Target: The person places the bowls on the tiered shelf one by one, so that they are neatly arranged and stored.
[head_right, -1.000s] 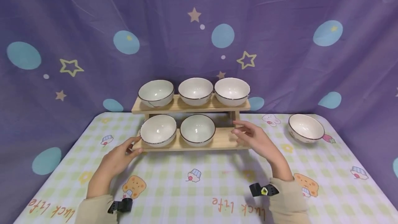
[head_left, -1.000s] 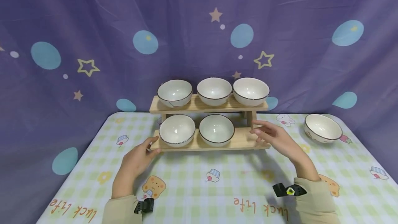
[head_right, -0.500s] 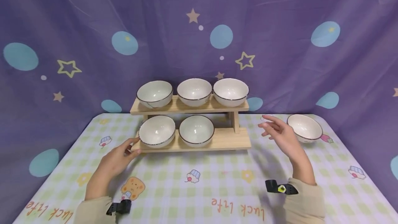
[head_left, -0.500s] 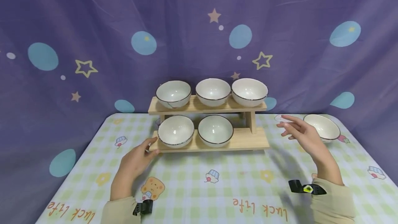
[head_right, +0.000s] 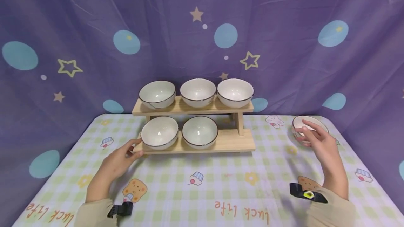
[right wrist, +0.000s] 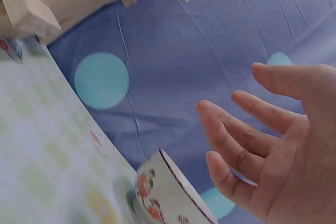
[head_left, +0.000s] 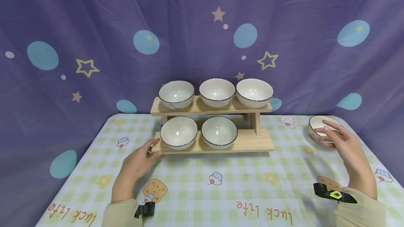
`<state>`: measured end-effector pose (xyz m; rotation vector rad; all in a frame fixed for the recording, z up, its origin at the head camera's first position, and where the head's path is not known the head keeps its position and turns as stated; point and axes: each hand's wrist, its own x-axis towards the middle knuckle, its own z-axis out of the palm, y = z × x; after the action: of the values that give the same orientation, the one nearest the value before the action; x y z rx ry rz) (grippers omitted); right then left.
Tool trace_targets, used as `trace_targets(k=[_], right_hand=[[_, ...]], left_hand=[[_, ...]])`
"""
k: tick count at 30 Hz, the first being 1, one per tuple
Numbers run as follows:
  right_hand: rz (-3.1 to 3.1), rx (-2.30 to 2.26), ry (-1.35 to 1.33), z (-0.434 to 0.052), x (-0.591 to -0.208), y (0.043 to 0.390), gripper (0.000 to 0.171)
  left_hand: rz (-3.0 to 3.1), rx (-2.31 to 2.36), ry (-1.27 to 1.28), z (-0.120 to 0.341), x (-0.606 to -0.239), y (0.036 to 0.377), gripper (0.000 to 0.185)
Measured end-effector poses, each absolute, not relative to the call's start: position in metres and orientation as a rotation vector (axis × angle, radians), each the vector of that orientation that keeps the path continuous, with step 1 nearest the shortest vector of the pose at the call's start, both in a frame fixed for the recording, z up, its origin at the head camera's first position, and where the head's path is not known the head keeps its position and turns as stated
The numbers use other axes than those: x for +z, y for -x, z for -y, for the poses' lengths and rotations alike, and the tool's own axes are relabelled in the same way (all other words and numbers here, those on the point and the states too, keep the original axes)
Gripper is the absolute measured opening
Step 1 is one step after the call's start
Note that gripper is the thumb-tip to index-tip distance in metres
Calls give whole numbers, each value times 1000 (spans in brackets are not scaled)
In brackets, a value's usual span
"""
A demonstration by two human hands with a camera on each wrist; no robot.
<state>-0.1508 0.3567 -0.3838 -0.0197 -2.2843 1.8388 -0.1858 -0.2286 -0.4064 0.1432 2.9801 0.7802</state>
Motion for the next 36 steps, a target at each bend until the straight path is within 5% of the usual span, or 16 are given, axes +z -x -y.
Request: trace_targets(k=[21,33,36], right_hand=[[1761,1804,812,-370,-406,148,16],[1782,1759,912,-378,-427,148,12],[1822,1741,939,-378,-432,148,24]], left_hand=[[-2979,791,-150,230,-408,187,57],[-2968,786,-112,228,-406,189,59],[-2967,789,-114,229,-405,188,59]])
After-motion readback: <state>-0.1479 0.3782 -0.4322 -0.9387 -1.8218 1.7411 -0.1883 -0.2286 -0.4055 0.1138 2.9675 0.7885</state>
